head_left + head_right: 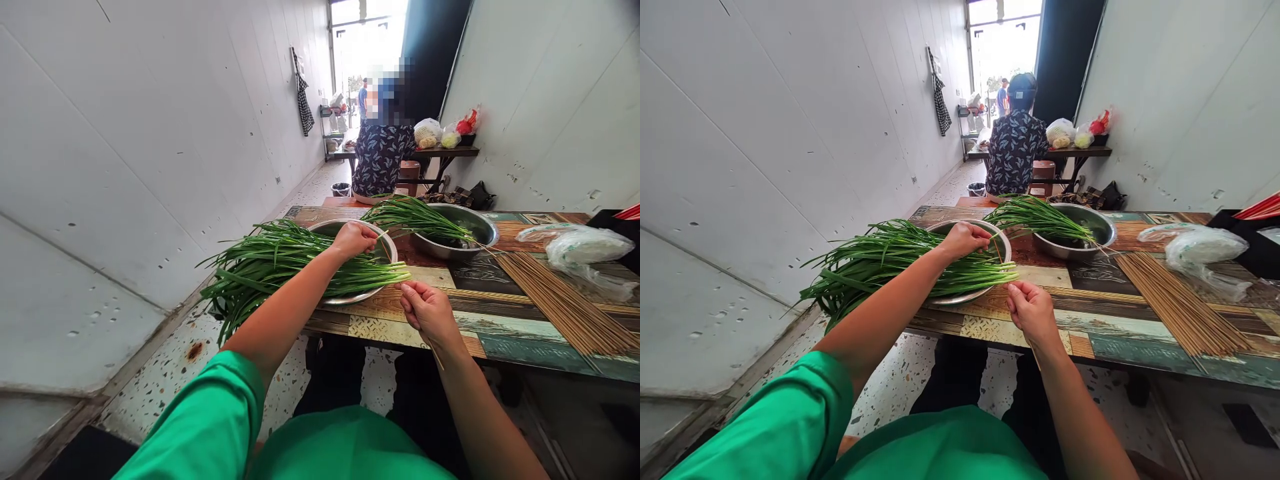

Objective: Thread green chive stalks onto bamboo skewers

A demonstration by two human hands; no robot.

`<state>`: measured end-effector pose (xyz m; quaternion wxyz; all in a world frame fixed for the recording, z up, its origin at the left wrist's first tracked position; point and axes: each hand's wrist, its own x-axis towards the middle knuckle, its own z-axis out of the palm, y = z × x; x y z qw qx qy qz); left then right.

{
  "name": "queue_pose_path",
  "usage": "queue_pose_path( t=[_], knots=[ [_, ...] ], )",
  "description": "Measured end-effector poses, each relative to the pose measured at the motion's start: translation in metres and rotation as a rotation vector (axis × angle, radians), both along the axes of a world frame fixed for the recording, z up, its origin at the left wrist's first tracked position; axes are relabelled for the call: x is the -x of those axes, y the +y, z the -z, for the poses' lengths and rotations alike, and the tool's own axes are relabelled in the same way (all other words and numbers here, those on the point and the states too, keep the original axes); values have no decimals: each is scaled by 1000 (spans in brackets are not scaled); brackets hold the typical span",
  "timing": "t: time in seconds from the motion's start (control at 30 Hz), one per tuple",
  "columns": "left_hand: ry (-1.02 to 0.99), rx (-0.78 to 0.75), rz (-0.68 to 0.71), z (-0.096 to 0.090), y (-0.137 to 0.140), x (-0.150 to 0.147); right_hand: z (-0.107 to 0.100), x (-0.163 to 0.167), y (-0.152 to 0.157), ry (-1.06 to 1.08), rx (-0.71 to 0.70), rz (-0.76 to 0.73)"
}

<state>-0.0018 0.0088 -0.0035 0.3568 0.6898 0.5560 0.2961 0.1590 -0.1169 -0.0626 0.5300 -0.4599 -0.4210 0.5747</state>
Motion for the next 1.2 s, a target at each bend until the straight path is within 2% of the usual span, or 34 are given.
queue_pose_path(
  t=[0.7,1.03,1.2],
  knots=[
    [38,-48,1,7,4,2,0,1,-2,7,29,33],
    [267,-179,35,-8,-8,3,0,4,-3,33,45,61],
    [304,-247,62,-6,-9,4,0,8,-5,48,53,92]
  ],
)
